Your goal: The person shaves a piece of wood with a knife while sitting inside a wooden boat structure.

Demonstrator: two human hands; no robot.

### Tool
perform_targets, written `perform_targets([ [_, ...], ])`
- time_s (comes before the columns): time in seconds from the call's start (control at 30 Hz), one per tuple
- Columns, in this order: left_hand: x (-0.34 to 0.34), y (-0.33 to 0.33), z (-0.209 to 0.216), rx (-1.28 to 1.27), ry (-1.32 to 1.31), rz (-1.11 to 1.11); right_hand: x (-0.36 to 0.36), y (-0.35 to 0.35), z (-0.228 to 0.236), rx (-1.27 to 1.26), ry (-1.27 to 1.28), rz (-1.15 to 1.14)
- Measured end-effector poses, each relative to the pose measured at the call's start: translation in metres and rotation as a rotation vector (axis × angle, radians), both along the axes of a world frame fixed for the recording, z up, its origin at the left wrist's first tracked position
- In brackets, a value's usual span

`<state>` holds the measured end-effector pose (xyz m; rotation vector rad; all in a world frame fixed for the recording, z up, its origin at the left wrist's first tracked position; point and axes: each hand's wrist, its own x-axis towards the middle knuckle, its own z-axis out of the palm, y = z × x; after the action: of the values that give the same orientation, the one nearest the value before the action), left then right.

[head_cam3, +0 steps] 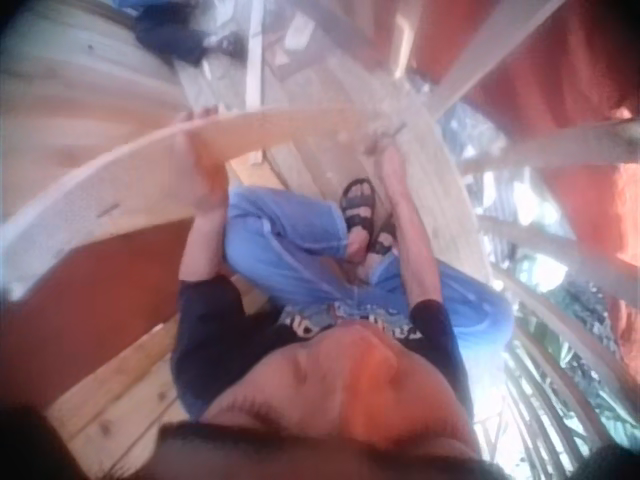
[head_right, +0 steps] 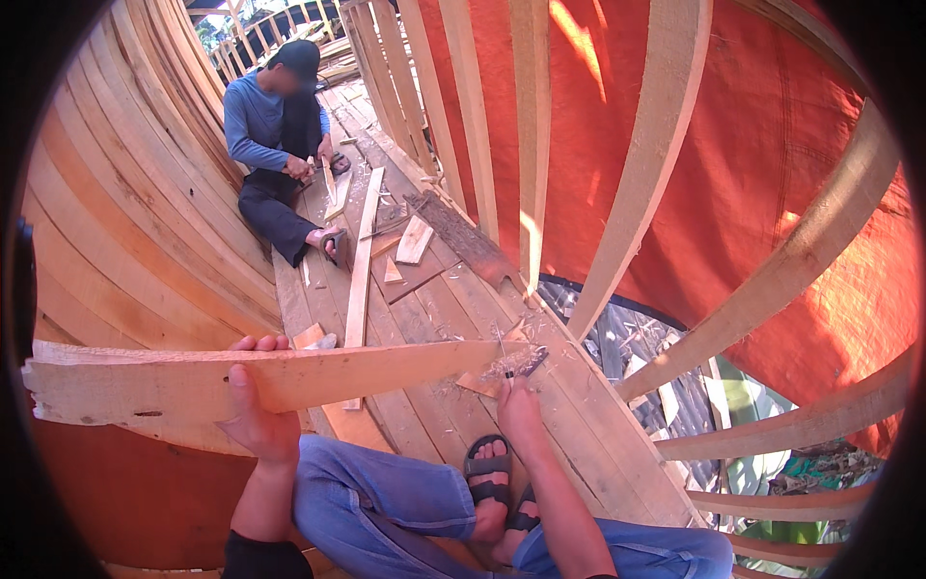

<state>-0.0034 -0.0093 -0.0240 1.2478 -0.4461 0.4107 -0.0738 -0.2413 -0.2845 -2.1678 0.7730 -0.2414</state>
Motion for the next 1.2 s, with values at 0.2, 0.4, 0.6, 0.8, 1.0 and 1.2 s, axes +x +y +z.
perform_targets([
  [0.2, 0.002, -0.001, 0.006, 0.038, 0.003, 0.083, 0.006, -0.007, 0.027, -0.038, 0.036, 0.045],
  [0.4, 0.001, -0.003, 0.003, 0.01, 0.015, 0.061, 0.006, -0.016, 0.027, -0.02, 0.076, 0.041],
  [0.6, -0.004, -0.003, 0.007, -0.001, 0.029, 0.001, 0.011, -0.012, 0.033, -0.017, 0.12, 0.035],
  [0.8, -0.005, 0.003, 0.001, 0.019, -0.084, -0.065, 0.005, -0.023, 0.032, -0.02, 0.123, 0.09],
  [1.0, -0.006, -0.007, 0.01, 0.054, -0.009, 0.025, 0.003, -0.033, 0.0, -0.012, 0.126, 0.038],
  [1.2, 0.001, -0.001, 0.003, 0.008, -0.017, -0.004, 0.005, -0.026, 0.001, -0.047, 0.12, 0.036],
])
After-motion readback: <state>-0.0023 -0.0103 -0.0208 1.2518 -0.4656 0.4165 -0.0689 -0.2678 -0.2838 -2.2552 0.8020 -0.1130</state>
